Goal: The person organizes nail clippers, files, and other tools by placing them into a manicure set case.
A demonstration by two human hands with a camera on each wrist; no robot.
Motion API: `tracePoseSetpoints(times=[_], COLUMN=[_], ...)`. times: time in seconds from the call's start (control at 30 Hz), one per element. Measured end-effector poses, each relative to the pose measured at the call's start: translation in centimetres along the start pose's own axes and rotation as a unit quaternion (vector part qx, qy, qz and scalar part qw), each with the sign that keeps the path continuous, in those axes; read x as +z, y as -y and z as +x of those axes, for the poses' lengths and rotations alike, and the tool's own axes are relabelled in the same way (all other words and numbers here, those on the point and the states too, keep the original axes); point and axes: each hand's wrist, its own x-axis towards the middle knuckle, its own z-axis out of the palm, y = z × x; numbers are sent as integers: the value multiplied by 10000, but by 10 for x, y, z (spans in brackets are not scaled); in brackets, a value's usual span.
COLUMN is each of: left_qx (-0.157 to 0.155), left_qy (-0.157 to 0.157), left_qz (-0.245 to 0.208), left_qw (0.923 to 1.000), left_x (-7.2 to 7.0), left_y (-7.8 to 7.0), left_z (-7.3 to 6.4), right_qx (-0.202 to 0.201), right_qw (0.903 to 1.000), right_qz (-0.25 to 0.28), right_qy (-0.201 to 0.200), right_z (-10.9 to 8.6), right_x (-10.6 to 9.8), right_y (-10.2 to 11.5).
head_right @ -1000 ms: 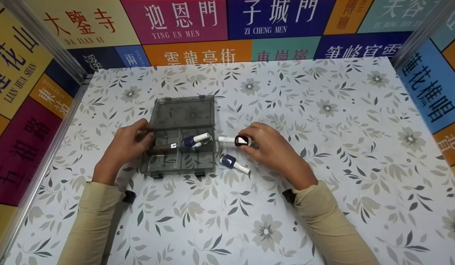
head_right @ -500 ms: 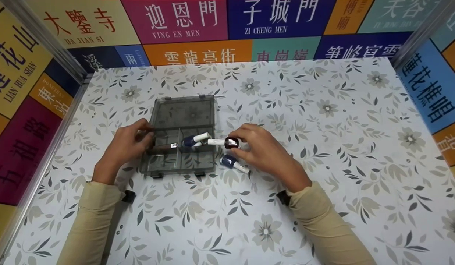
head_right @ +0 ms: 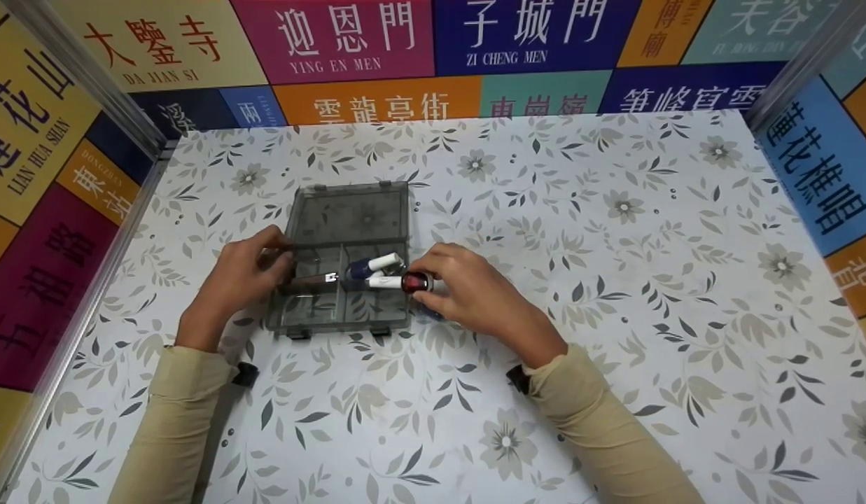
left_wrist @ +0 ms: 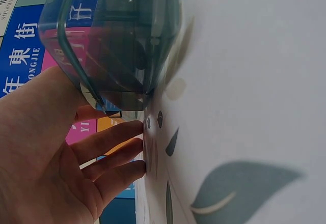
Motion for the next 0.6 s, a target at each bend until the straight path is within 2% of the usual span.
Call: tracePoseSetpoints(times=[0.27,0.6], left_qx=[61,-112], left_qy=[-33,69], left_qz=[-4,4], left_qw=[10000,9999], left_x=[0,0], left_y=[1,-2], left_z=[0,0], right_qx=[-82,-39], right_qw=[9999,9999], right_qz=[-9,-134], right_qy=[90,90], right_z=[6,10], right_x=[7,12], right_y=[6,11])
